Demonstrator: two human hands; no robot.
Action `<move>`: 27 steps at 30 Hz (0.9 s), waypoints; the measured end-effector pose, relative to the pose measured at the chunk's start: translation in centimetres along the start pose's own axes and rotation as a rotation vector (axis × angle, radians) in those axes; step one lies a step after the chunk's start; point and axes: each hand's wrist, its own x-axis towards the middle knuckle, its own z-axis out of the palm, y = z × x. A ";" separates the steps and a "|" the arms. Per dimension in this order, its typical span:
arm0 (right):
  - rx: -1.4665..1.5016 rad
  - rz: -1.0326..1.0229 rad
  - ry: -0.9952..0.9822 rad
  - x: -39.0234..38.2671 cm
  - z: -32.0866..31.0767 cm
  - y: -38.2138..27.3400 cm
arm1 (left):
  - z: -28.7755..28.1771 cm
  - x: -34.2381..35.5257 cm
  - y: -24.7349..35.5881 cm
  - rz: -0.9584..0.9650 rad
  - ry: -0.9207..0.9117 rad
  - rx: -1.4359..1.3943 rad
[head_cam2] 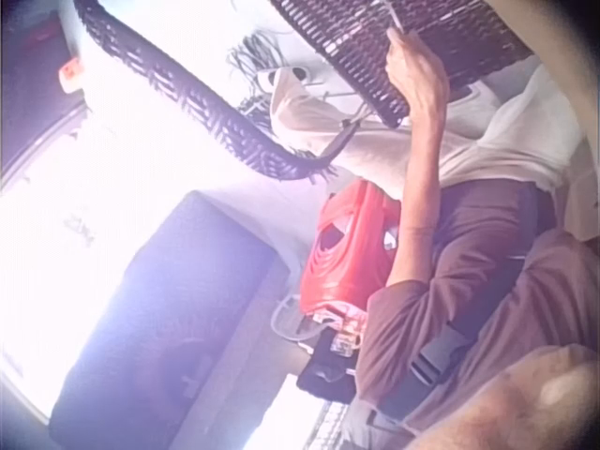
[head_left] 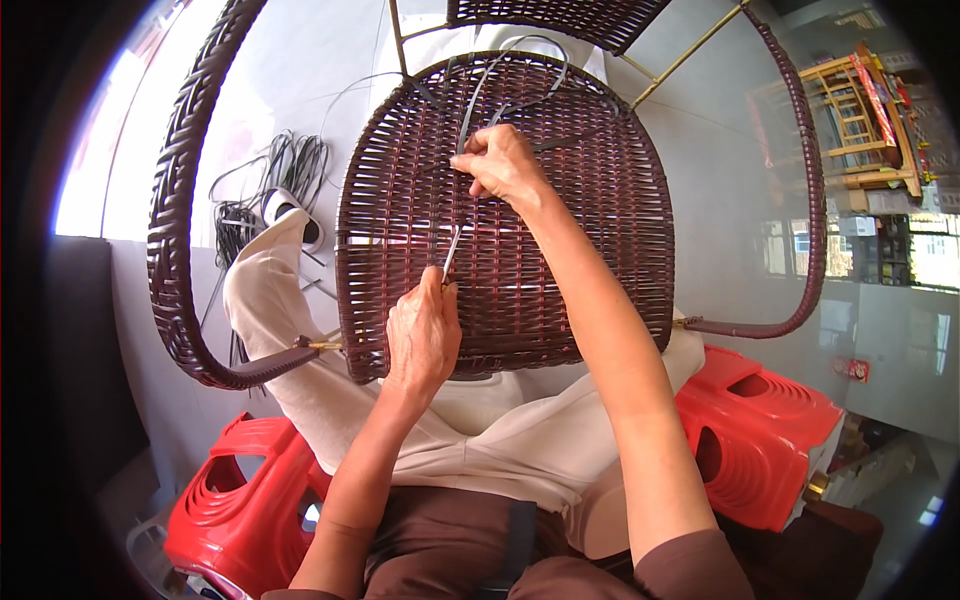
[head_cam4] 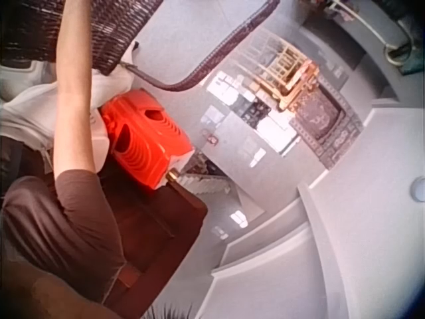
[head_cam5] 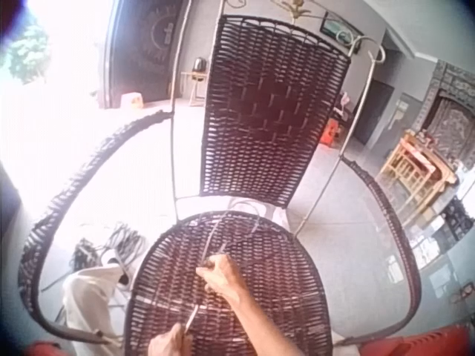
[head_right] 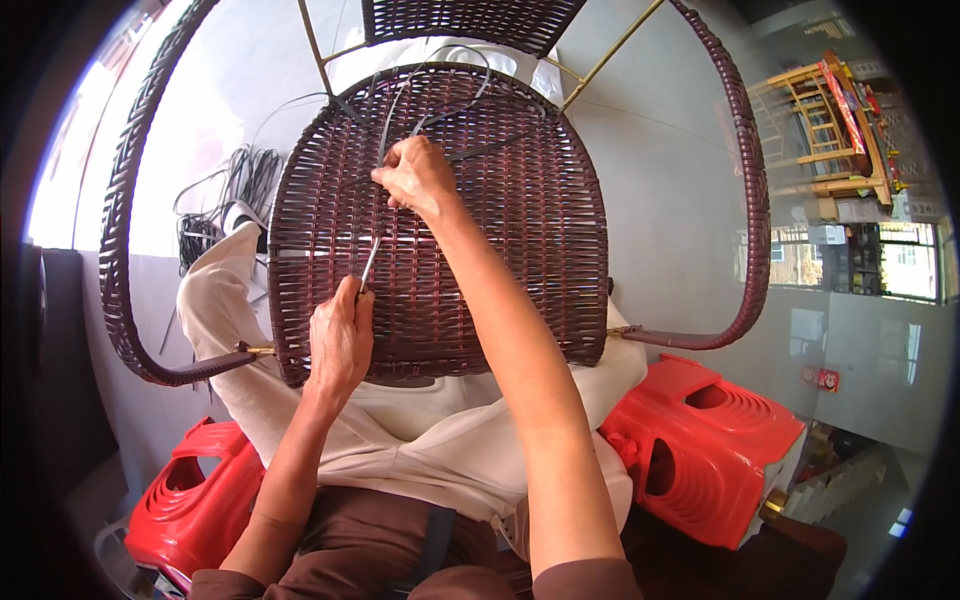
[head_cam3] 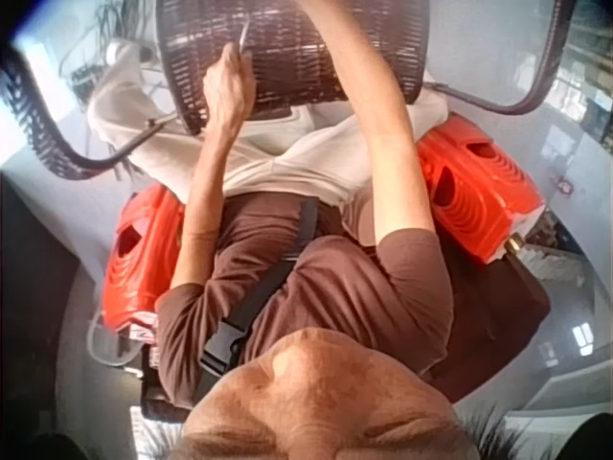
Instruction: The person weaves replacement wicker strips into the seat of a chair, using a screwdriver to pry open gaps and guide the material through the existing weave.
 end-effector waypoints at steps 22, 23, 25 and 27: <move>-0.080 -0.022 0.002 0.6 0.4 0.3 | -0.4 0.4 0.0 0.071 -0.070 0.020; -0.080 -0.024 0.005 0.7 0.4 0.5 | -0.4 0.4 0.0 0.060 -0.072 0.025; -0.063 -0.039 -0.008 0.8 0.3 0.8 | -0.3 0.4 0.1 0.068 -0.064 0.020; -0.069 -0.008 -0.004 0.4 0.3 0.2 | -0.2 0.3 -0.1 0.073 -0.053 0.018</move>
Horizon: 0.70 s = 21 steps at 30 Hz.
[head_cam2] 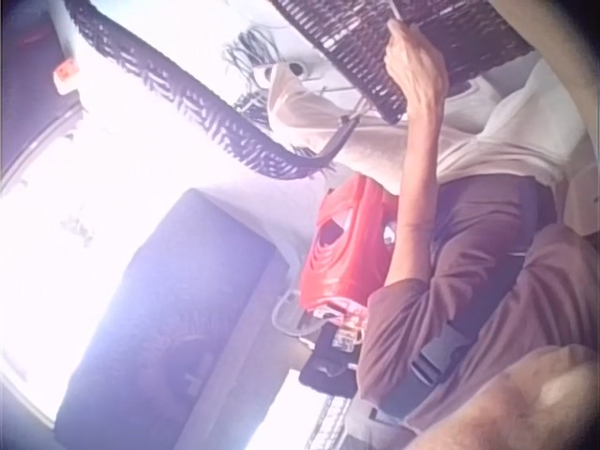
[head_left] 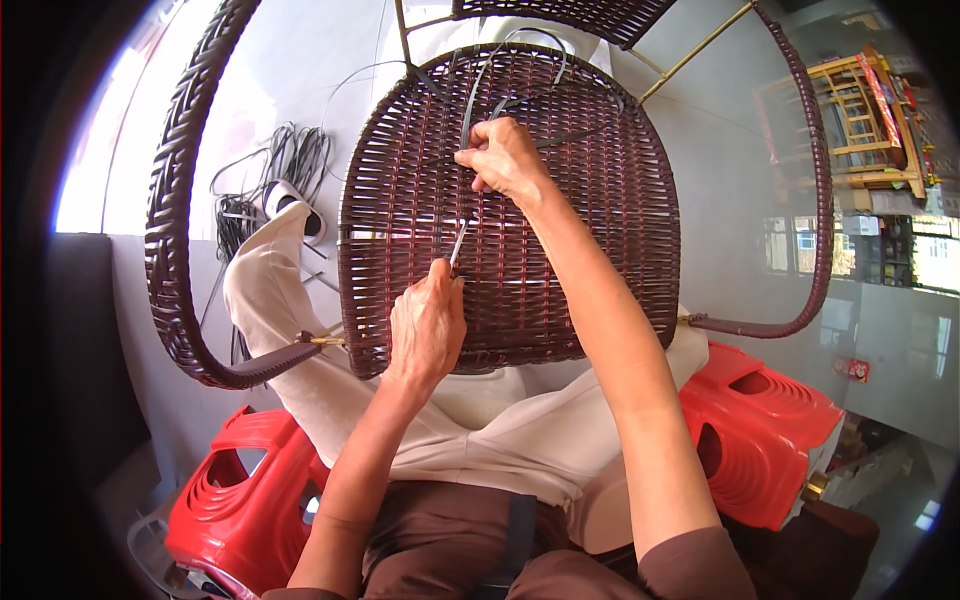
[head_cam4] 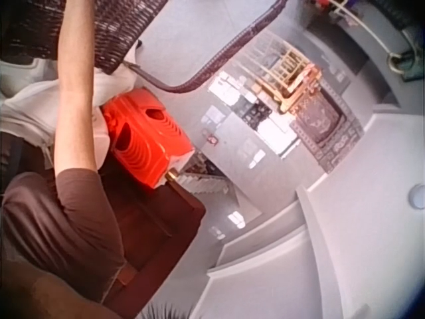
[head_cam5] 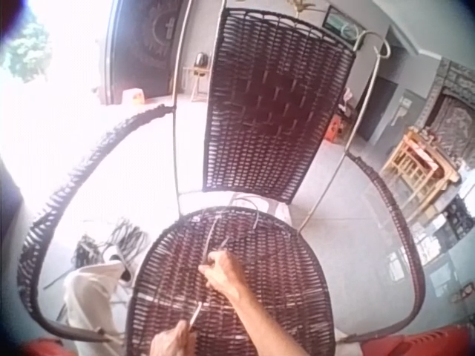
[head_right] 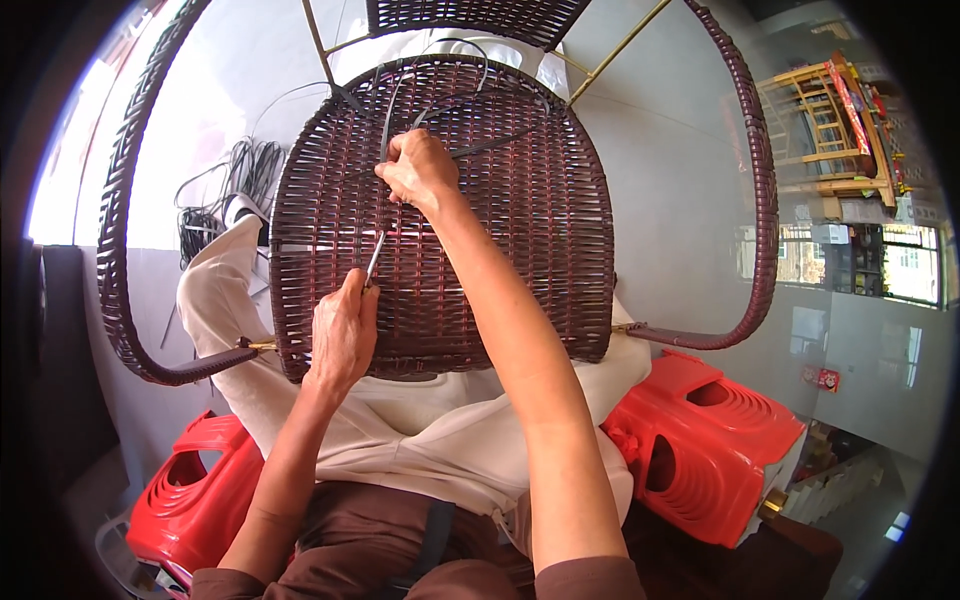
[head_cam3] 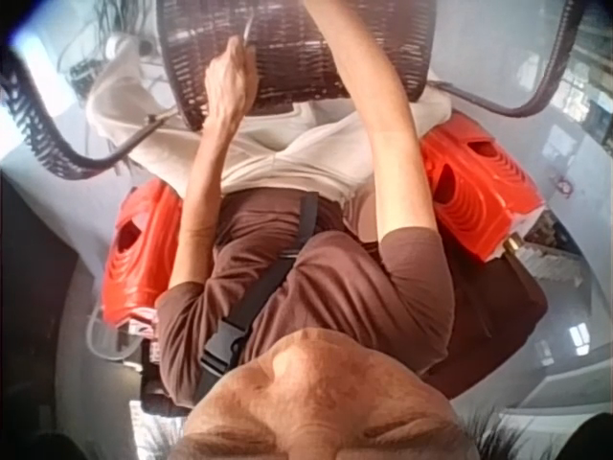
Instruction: The person weaves replacement wicker strips into the seat of a chair, using a screwdriver to pry open gaps and guide the material through the existing weave.
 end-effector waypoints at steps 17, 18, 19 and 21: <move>-0.007 0.051 0.025 0.0 -0.1 -0.5 | 0.7 -0.4 0.2 -0.002 0.092 -0.063; -0.017 0.049 0.021 0.0 -0.1 -0.6 | 0.7 -0.4 0.3 -0.011 0.099 -0.064; -0.019 0.050 0.020 0.0 -0.2 -0.5 | 0.8 -0.5 0.3 -0.011 0.099 -0.065; -0.019 0.051 0.004 0.0 -0.2 -0.4 | 1.0 -0.5 0.4 -0.031 0.103 -0.051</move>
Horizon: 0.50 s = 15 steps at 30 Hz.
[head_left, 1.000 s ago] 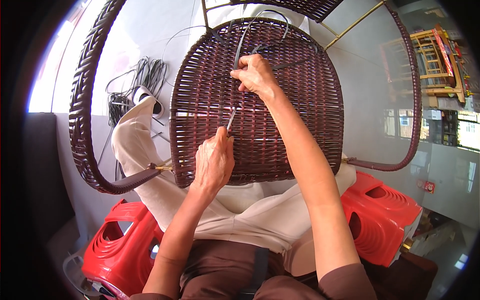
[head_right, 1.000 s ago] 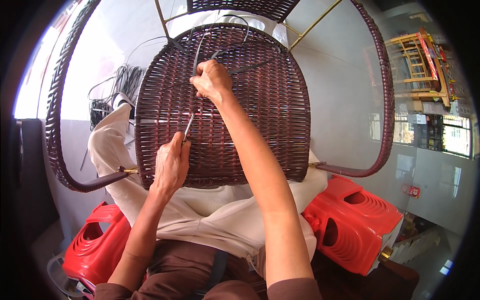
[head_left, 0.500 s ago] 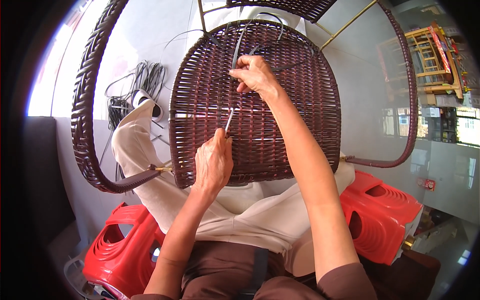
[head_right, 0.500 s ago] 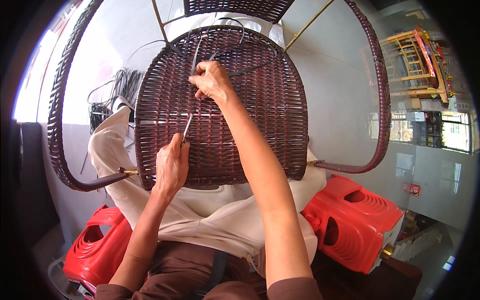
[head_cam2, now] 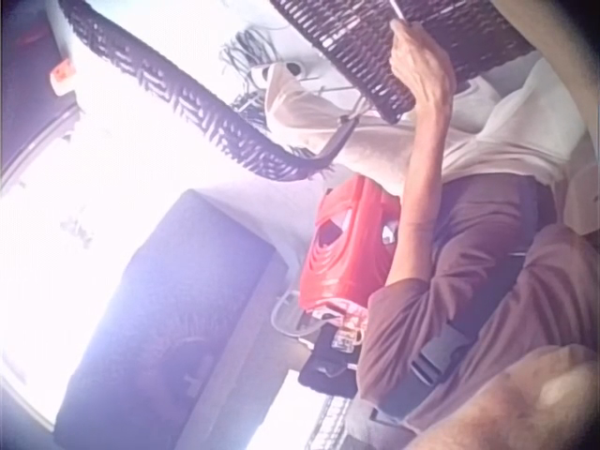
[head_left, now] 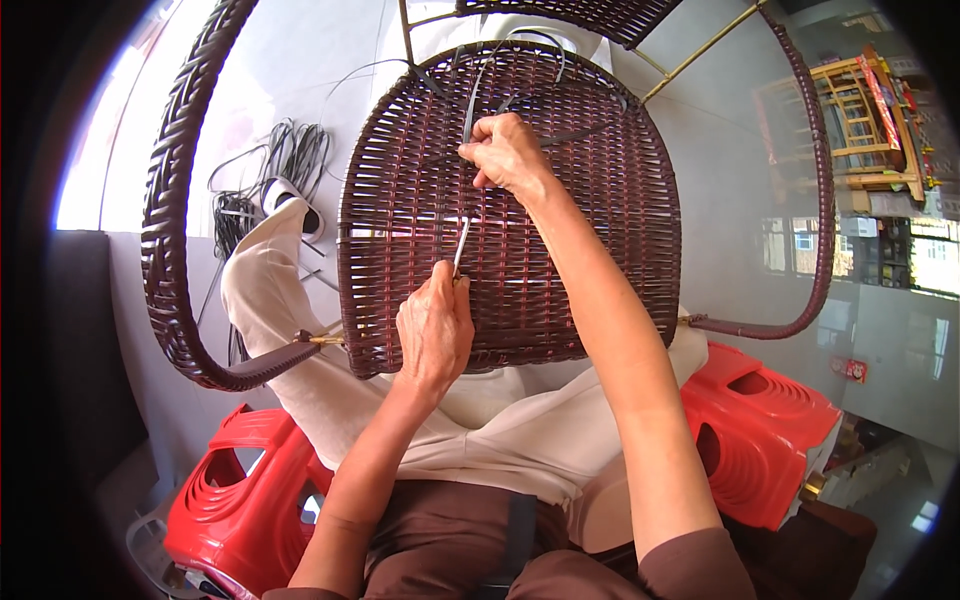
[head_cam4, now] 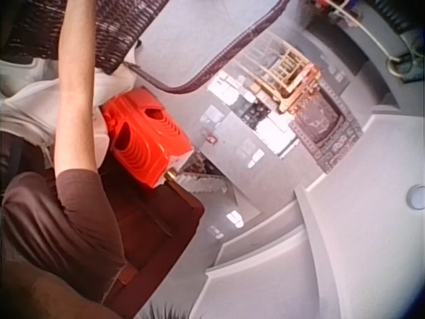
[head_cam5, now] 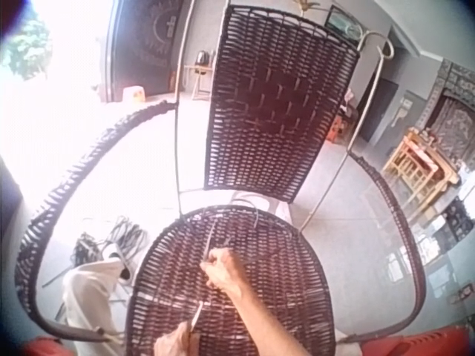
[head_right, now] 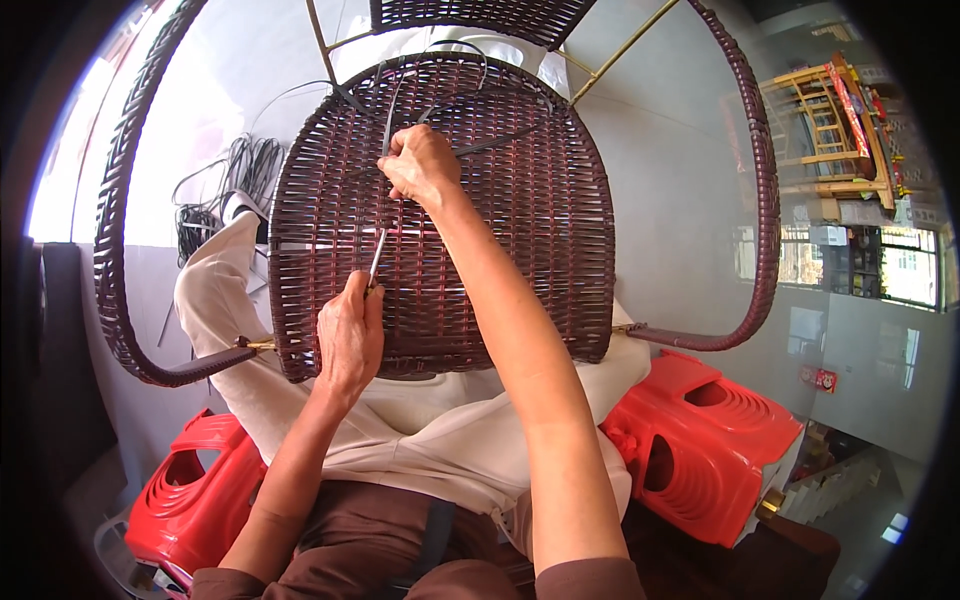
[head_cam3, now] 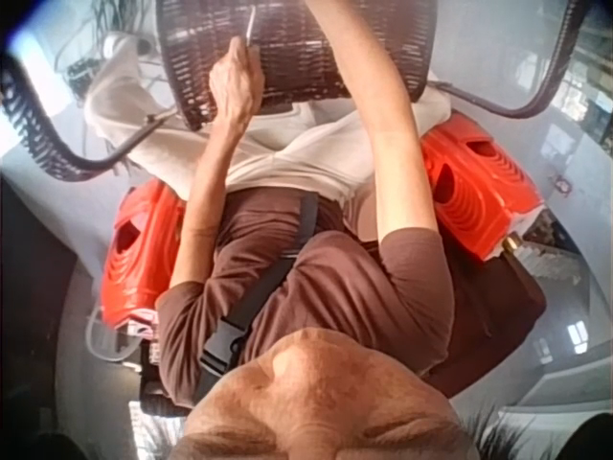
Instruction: The person weaves replacement wicker strips into the seat of a chair, using a screwdriver to pry open gaps and guide the material through the existing weave.
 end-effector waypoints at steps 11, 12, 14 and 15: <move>0.208 0.042 -0.026 -0.5 -0.9 -1.0 | 0.3 -0.1 -0.1 0.018 0.046 0.041; 0.195 0.033 -0.031 -0.3 -1.0 -0.8 | 0.4 -0.1 -0.1 0.035 0.059 0.041; 0.170 0.026 -0.020 -0.3 -0.9 -0.7 | 0.5 -0.2 -0.1 0.025 0.058 0.042; 0.170 0.028 -0.018 -0.3 -0.6 -0.7 | 0.5 -0.2 -0.1 0.016 0.058 0.044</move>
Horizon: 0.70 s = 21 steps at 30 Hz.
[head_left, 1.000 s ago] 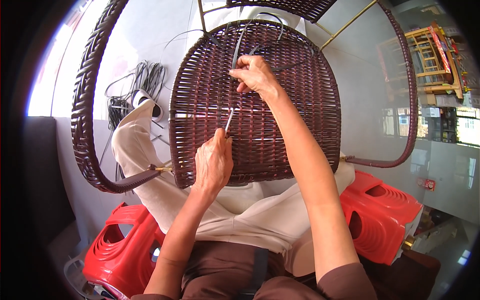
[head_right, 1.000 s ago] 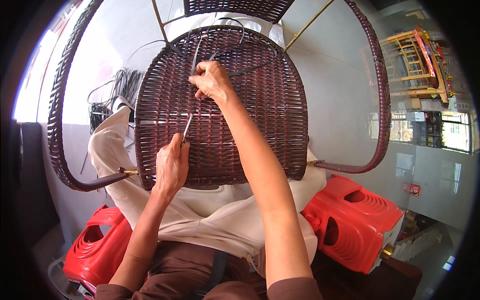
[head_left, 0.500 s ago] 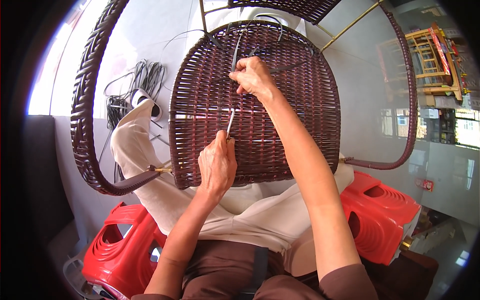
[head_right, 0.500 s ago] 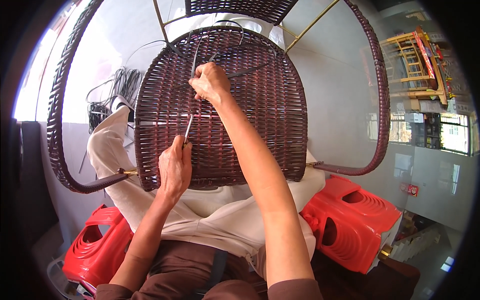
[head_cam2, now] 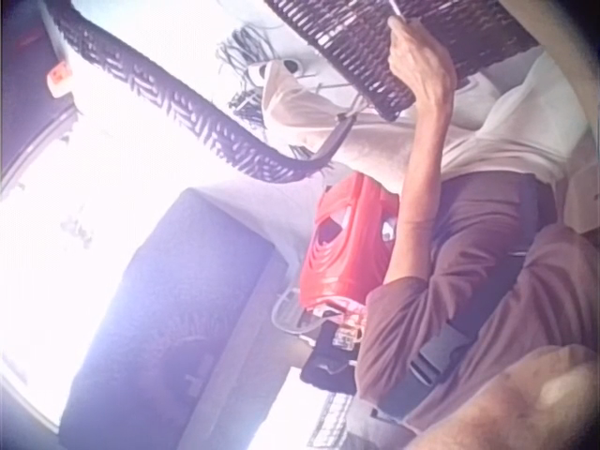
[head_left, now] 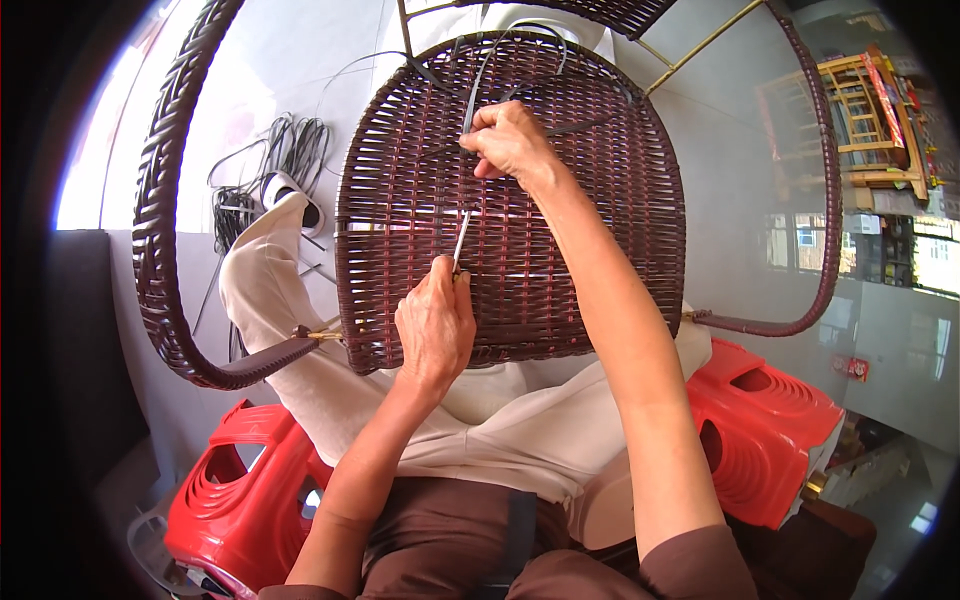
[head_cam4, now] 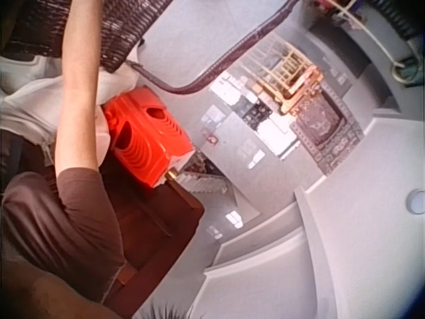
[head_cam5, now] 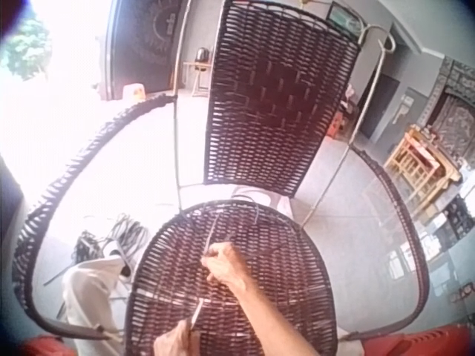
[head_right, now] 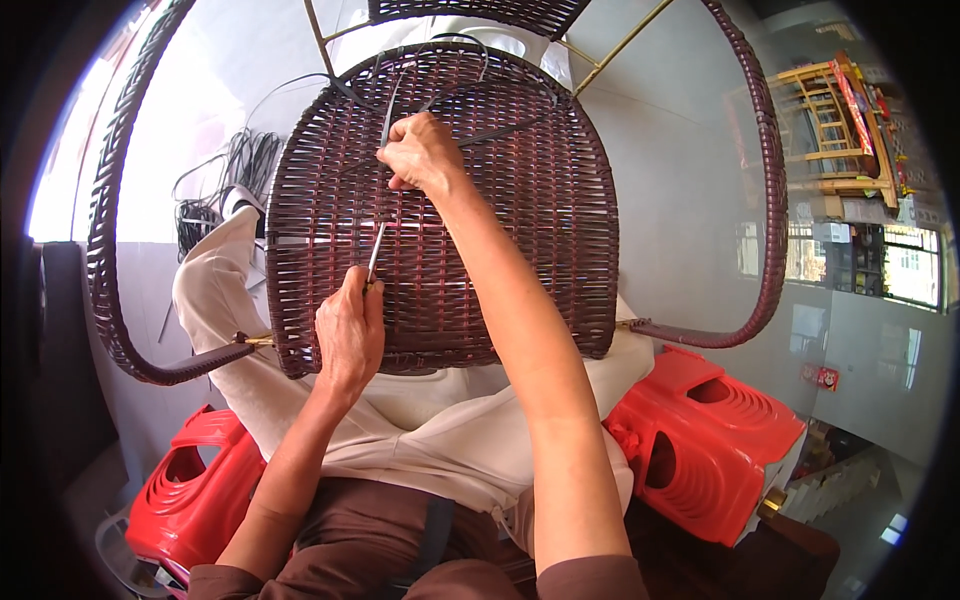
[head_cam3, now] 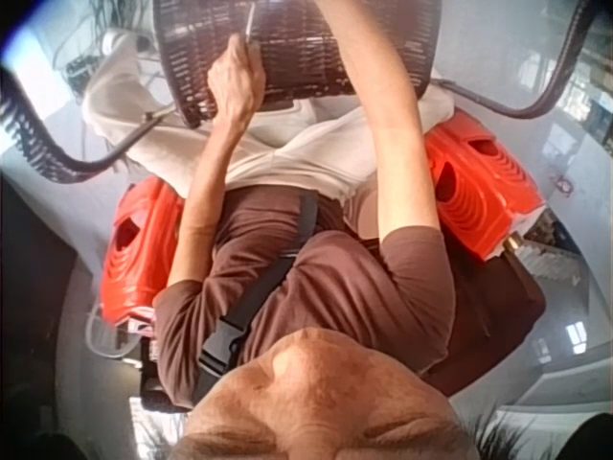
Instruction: The person weaves replacement wicker strips into the seat of a chair, using a screwdriver to pry open gaps and guide the material through the existing weave.
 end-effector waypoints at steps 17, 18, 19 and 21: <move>0.155 -0.126 0.209 -2.9 -0.2 0.6 | -2.6 -1.1 0.7 -0.112 -0.098 -0.203; 0.301 -0.137 0.299 -4.2 -0.2 0.4 | -3.2 -2.0 0.6 -0.125 -0.105 -0.257; 0.263 -0.204 0.360 -5.8 -0.2 0.6 | -3.9 -2.8 0.7 -0.194 -0.163 -0.330; 0.201 -0.226 0.353 -10.1 1.2 1.4 | -3.9 -4.3 0.4 -0.234 -0.134 -0.414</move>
